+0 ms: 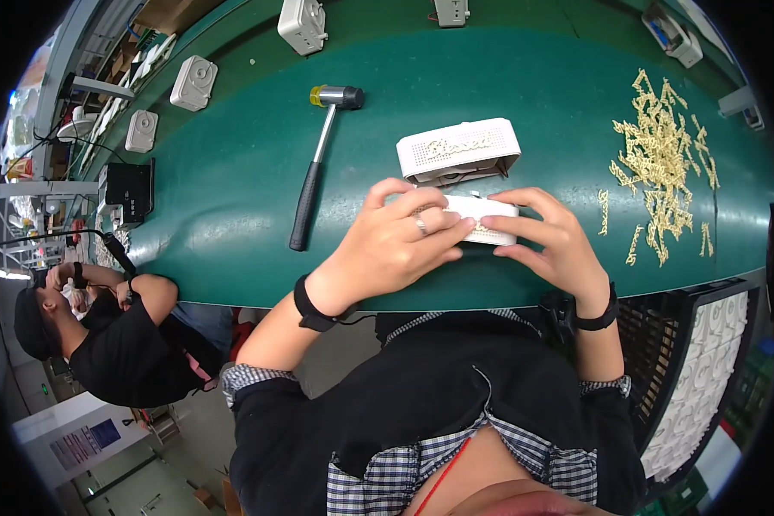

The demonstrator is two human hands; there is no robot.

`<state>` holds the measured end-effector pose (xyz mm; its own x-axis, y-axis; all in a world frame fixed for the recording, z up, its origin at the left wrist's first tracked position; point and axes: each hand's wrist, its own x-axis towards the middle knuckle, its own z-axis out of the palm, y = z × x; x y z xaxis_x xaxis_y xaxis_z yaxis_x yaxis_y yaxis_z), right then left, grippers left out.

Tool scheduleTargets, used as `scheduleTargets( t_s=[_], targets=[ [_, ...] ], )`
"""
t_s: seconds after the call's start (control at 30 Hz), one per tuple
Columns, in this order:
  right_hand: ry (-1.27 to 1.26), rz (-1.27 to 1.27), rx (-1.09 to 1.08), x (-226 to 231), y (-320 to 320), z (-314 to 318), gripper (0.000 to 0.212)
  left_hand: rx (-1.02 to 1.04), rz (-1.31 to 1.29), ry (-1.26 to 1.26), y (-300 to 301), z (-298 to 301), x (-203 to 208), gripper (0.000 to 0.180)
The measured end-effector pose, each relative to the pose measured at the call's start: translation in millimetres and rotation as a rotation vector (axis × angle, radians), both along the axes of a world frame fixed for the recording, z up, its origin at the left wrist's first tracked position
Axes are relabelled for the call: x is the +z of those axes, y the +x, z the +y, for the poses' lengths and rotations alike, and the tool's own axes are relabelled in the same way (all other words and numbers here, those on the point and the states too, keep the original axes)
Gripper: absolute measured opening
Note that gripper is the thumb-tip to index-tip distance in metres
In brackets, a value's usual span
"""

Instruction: Assemble small metal components into white plastic cases using a rubber mallet on an electronics factory floor.

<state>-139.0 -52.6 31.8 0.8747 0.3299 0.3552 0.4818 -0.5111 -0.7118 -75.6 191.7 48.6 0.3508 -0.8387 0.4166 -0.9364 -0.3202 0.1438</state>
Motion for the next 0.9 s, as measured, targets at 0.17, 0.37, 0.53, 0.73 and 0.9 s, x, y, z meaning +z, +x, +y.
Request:
scheduleTargets(
  t_s=[0.17,0.37,0.53,0.73,0.9],
  targets=[
    [-0.081,-0.076,0.023,0,0,3,0.041,-0.146,0.864,-0.146,0,37,-9,0.075],
    [-0.129,-0.144,0.025,-3,7,0,0.043,-0.539,1.61,-0.828,-9,40,-13,0.115],
    [-0.155,-0.182,0.02,-6,22,2,0.045,-0.638,1.672,-0.915,-16,43,2,0.113],
    [-0.141,-0.155,0.086,7,33,1,0.042,-0.719,1.879,-1.17,-25,46,4,0.114],
    [0.084,-0.217,-0.06,2,53,-14,0.043,-0.544,1.84,-1.165,-17,55,9,0.103]
  ],
)
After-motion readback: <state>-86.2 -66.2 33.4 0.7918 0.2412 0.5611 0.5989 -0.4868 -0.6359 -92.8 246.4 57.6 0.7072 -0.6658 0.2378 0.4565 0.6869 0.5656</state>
